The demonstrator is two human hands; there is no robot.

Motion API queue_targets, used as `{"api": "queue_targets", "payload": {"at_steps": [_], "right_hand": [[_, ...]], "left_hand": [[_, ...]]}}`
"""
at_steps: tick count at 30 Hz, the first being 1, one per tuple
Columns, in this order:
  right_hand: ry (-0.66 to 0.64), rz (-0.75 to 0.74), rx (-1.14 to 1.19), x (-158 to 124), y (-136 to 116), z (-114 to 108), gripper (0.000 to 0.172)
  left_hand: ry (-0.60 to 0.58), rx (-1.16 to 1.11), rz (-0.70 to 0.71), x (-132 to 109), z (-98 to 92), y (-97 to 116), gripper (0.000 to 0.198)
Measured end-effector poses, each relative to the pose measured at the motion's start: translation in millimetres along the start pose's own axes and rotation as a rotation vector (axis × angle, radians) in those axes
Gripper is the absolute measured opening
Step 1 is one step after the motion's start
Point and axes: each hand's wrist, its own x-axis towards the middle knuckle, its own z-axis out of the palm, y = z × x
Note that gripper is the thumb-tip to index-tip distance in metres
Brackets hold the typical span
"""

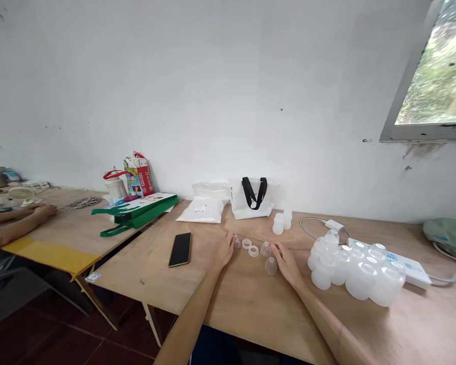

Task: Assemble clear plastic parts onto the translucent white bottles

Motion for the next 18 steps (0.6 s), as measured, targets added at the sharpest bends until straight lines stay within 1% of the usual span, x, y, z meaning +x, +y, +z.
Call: {"api": "queue_targets", "payload": {"at_steps": [2,6,7,8,10,12,14,16,17,18], "right_hand": [[0.003,0.006,0.0,0,0,0,0.053],[0.011,0.004,0.004,0,0,-1,0.053],[0.011,0.007,0.004,0,0,-1,0.053],[0.011,0.011,0.003,0,0,-1,0.052],[0.01,0.02,0.0,0,-1,-1,0.051],[0.005,0.028,-0.004,0,-2,-2,0.051],[-0.001,0.03,-0.013,0,-3,-3,0.051],[0.0,0.023,-0.024,0,-3,-3,0.051],[0.003,0.018,-0.028,-1,-3,-3,0.051],[0.005,0.014,-0.03,-1,-3,-3,0.05]], "left_hand": [[0.011,-0.031,0.038,-1,-2.5,4,0.046],[0.152,-0.064,0.067,-4,-8.3,11,0.044],[0.162,-0.064,0.069,-5,-8.9,12,0.043],[0.145,-0.059,0.074,-7,-8.9,13,0.042],[0.062,-0.04,0.1,-11,-8.0,14,0.035],[-0.033,-0.024,0.139,-14,-6.8,16,0.025],[-0.096,-0.014,0.167,-17,-6.9,18,0.014],[-0.128,-0.005,0.18,-19,-8.7,21,0.005],[-0.128,0.001,0.181,-19,-10.0,22,0.004],[-0.118,0.013,0.185,-20,-11.2,24,0.008]]}}
